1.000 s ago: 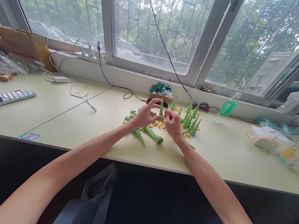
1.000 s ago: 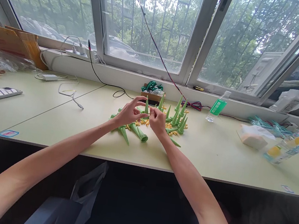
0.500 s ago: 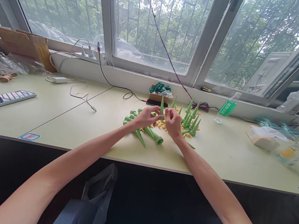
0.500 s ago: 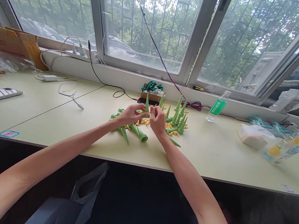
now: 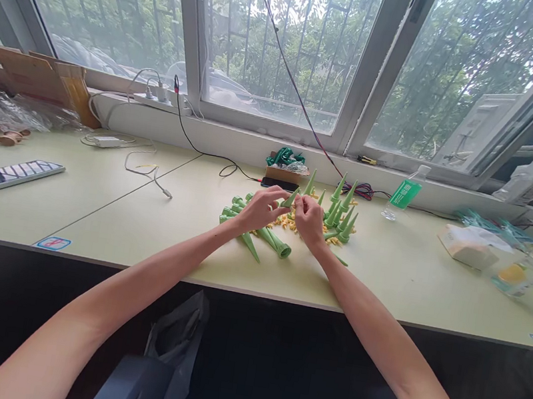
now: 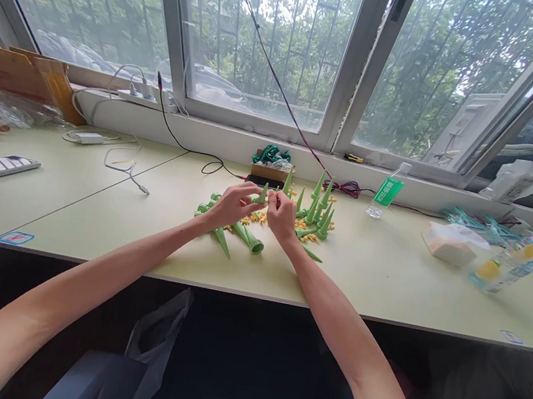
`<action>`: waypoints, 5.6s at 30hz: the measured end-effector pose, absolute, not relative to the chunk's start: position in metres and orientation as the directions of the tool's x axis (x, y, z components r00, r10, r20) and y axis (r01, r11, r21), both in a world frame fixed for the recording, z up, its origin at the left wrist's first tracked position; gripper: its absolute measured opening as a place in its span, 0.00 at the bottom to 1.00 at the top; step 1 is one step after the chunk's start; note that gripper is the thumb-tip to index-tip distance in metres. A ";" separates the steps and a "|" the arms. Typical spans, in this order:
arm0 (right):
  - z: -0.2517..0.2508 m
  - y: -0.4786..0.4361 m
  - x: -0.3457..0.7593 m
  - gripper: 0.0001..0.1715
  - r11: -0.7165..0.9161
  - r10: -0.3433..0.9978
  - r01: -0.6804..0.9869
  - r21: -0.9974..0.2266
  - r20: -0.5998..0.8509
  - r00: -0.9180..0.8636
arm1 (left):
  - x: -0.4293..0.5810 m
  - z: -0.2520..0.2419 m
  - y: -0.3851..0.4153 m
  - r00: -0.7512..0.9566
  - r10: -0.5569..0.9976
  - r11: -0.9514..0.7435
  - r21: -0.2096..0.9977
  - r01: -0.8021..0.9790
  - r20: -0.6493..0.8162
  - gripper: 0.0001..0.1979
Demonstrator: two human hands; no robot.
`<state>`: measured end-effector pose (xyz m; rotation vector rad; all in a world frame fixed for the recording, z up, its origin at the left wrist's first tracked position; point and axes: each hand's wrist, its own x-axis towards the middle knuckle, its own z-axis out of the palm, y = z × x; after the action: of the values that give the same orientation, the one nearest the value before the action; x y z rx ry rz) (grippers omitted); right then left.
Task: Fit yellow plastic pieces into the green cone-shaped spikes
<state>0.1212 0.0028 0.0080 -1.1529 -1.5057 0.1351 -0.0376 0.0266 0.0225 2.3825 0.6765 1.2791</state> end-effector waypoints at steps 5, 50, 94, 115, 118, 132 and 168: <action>0.008 0.001 0.120 0.24 0.513 0.686 0.544 -0.664 0.698 0.204 | -0.036 0.025 0.024 0.418 0.625 -0.776 0.585 0.238 0.659 0.15; 0.011 -0.001 0.121 0.25 0.533 0.681 0.571 -0.624 0.717 0.148 | -0.035 0.026 0.016 0.428 0.696 -0.715 0.616 0.331 0.577 0.23; 0.008 0.000 0.123 0.23 0.627 0.649 0.522 -0.578 0.759 0.062 | -0.037 0.031 0.025 0.598 0.791 -0.026 0.985 -0.172 0.126 0.24; 0.009 0.002 0.126 0.21 0.597 0.671 0.562 -0.573 0.740 0.043 | -0.044 0.034 0.019 0.621 0.674 -0.476 0.878 -0.049 0.400 0.34; 0.009 0.001 0.126 0.21 0.592 0.677 0.564 -0.576 0.735 0.040 | -0.044 0.030 0.022 0.604 0.674 -0.547 0.837 0.021 0.425 0.38; 0.010 0.001 0.125 0.20 0.580 0.699 0.542 -0.608 0.713 0.053 | -0.044 0.026 0.022 0.540 0.638 -0.716 0.680 0.156 0.549 0.42; 0.007 0.000 0.121 0.26 0.560 0.726 0.519 -0.646 0.684 0.069 | -0.035 0.033 0.010 0.391 0.688 -0.717 0.657 0.234 0.612 0.17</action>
<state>0.1211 0.0005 0.0072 -1.0811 -1.5884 0.2137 -0.0353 0.0102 0.0333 2.1829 0.7897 1.2868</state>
